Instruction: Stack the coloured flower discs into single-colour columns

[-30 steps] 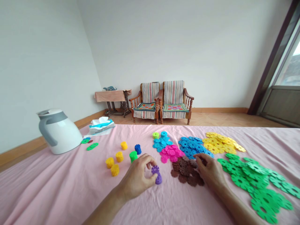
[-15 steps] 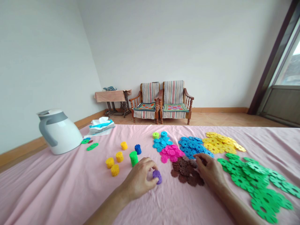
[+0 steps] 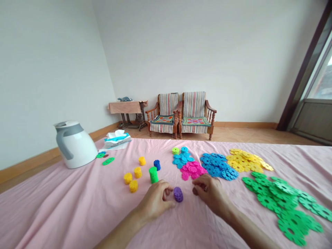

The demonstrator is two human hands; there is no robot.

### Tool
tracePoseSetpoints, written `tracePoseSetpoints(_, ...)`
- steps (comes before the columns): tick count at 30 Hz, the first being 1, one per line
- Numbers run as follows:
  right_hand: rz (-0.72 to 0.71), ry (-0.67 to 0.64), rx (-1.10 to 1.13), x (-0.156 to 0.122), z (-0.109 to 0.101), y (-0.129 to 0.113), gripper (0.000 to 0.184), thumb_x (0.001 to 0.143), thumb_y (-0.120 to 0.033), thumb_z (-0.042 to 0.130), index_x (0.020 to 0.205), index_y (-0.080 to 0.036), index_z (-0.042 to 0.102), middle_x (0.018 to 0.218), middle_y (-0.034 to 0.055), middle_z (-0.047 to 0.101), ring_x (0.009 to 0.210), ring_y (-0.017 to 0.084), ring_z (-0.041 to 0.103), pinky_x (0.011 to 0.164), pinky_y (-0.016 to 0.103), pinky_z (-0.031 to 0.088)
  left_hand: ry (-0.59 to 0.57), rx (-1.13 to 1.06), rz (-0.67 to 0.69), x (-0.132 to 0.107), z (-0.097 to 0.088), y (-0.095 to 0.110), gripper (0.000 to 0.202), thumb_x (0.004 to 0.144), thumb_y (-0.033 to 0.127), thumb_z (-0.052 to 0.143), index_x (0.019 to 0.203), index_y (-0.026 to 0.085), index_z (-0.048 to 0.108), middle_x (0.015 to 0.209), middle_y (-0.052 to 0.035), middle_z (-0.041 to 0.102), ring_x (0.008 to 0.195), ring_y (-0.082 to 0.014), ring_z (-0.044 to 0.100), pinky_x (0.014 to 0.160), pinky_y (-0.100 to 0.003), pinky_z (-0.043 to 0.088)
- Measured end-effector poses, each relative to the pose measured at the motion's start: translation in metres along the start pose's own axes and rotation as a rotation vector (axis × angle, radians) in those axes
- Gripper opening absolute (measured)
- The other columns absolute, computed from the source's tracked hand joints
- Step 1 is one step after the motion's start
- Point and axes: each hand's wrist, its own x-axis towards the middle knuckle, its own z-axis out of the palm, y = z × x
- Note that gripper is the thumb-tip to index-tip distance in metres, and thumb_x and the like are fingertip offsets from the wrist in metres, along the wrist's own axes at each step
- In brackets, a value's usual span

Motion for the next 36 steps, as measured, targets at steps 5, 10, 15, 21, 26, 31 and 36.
tracePoseSetpoints(5, 0.004, -0.107, -0.084, -0.006, 0.02, -0.017, 0.03, 0.068, -0.008, 0.044, 0.076, -0.019, 0.071, 0.077, 0.0044, 0.07, 0.073, 0.016, 0.063, 0.066, 0.024, 0.042, 0.067, -0.001, -0.015, -0.002, 0.009, 0.001, 0.01, 0.061, 0.014, 0.067, 0.067, 0.016, 0.059, 0.073, 0.0019, 0.053, 0.064, -0.0132, 0.049, 0.057, -0.024, 0.034)
tracePoseSetpoints(10, 0.033, -0.107, -0.108, -0.012, 0.027, -0.019, 0.029, 0.069, -0.01, 0.044, 0.073, -0.021, 0.071, 0.076, 0.0038, 0.068, 0.073, 0.017, 0.061, 0.065, 0.025, 0.037, 0.069, -0.029, -0.007, 0.0, 0.013, -0.001, 0.008, 0.063, 0.013, 0.065, 0.064, 0.016, 0.058, 0.07, 0.0019, 0.053, 0.066, -0.014, 0.05, 0.059, -0.024, 0.035)
tracePoseSetpoints(15, -0.011, -0.098, -0.144, -0.013, 0.023, -0.027, 0.03, 0.071, -0.011, 0.046, 0.072, -0.026, 0.073, 0.079, 0.0017, 0.069, 0.083, 0.019, 0.059, 0.076, 0.03, 0.032, 0.066, -0.048, 0.001, 0.003, 0.013, -0.005, 0.009, 0.062, 0.013, 0.066, 0.069, 0.015, 0.06, 0.07, 0.0014, 0.053, 0.067, -0.0148, 0.05, 0.059, -0.024, 0.035)
tracePoseSetpoints(21, -0.01, -0.101, -0.13, -0.015, 0.027, -0.027, 0.029, 0.07, -0.01, 0.047, 0.072, -0.026, 0.071, 0.078, 0.0009, 0.068, 0.083, 0.018, 0.058, 0.078, 0.032, 0.028, 0.055, -0.081, 0.026, 0.005, 0.014, -0.008, 0.015, 0.061, 0.012, 0.068, 0.075, 0.015, 0.065, 0.072, 0.0007, 0.054, 0.067, -0.0149, 0.049, 0.059, -0.024, 0.035)
tracePoseSetpoints(26, -0.008, -0.105, -0.101, -0.015, 0.03, -0.023, 0.028, 0.069, -0.01, 0.047, 0.072, -0.025, 0.07, 0.076, 0.0003, 0.067, 0.081, 0.017, 0.057, 0.077, 0.031, 0.027, 0.057, -0.078, 0.025, 0.005, 0.014, -0.007, 0.01, 0.063, 0.015, 0.069, 0.072, 0.015, 0.065, 0.07, 0.0002, 0.055, 0.066, -0.0147, 0.049, 0.058, -0.024, 0.035)
tracePoseSetpoints(31, -0.002, -0.108, -0.087, -0.016, 0.029, -0.023, 0.027, 0.068, -0.01, 0.048, 0.072, -0.025, 0.07, 0.075, -0.0006, 0.066, 0.079, 0.016, 0.056, 0.076, 0.031, 0.027, 0.058, -0.075, 0.032, 0.005, 0.013, -0.004, 0.01, 0.064, 0.017, 0.07, 0.073, 0.015, 0.065, 0.071, 0.0002, 0.056, 0.066, -0.0143, 0.049, 0.057, -0.024, 0.035)
tracePoseSetpoints(36, -0.011, -0.104, -0.065, -0.016, 0.029, -0.022, 0.027, 0.067, -0.01, 0.047, 0.072, -0.024, 0.07, 0.074, -0.0002, 0.065, 0.078, 0.016, 0.056, 0.076, 0.03, 0.027, 0.052, -0.067, 0.039, 0.005, 0.011, -0.003, 0.009, 0.065, 0.016, 0.069, 0.072, 0.015, 0.065, 0.072, 0.0002, 0.056, 0.067, -0.0144, 0.05, 0.058, -0.023, 0.036)
